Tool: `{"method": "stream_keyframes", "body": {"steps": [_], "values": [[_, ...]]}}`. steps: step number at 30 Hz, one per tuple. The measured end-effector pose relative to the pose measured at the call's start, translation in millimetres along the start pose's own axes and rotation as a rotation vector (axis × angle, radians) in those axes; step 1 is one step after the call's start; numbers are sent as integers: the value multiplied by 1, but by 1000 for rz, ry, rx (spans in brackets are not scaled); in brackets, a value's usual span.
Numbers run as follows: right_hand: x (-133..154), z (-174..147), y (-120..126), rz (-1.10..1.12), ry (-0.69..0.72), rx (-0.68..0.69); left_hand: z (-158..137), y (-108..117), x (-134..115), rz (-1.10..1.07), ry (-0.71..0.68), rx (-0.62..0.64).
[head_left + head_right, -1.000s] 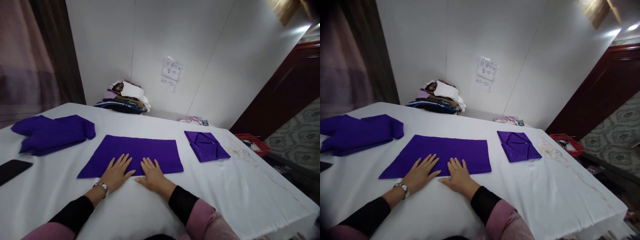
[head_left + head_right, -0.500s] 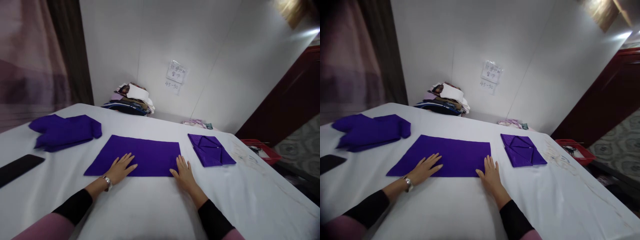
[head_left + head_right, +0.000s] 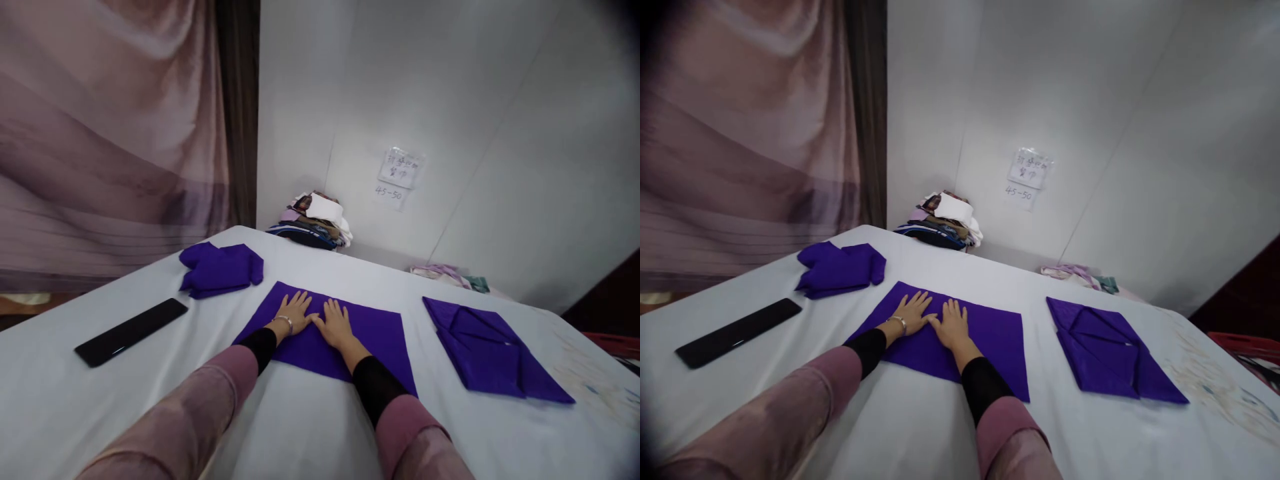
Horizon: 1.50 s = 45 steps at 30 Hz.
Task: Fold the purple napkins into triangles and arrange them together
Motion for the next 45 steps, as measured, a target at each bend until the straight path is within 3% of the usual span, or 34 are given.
{"method": "stream_keyframes", "body": {"steps": [4,9,12,18,26,29,34,37,40,45], "values": [[-61,-3,1,-67,-99,23,-1,-9,10,-26,22,4],[-166,-34,19,-195,-401,-25,-4,-10,9,-44,18,14],[-196,-48,23,-246,-474,-51,-5,-9,8,-55,22,22],[-193,-50,21,-273,-462,-62,0,-7,11,-59,46,33],[-194,-45,30,-217,-478,19,17,-4,48,-28,172,-5],[-162,-33,35,-221,-375,-13,17,-5,51,-23,188,-24],[-60,-10,12,-127,-61,50,15,-3,49,-13,191,-29],[-34,-3,-1,-98,24,89,14,-2,55,-4,217,-37],[-63,-6,-2,-114,-18,95,15,-3,59,2,232,-47],[-176,-39,26,-189,-352,9,15,-4,58,-2,212,-60]]}}
Point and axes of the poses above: each hand's wrist, its own z-axis towards the middle knuckle, its own y-axis out of the back of the hand, x = y × z, the point moved 8 cm from there along z, towards the middle knuckle, and after that the axes turned 3 degrees about -x, right-handed, at the moved point
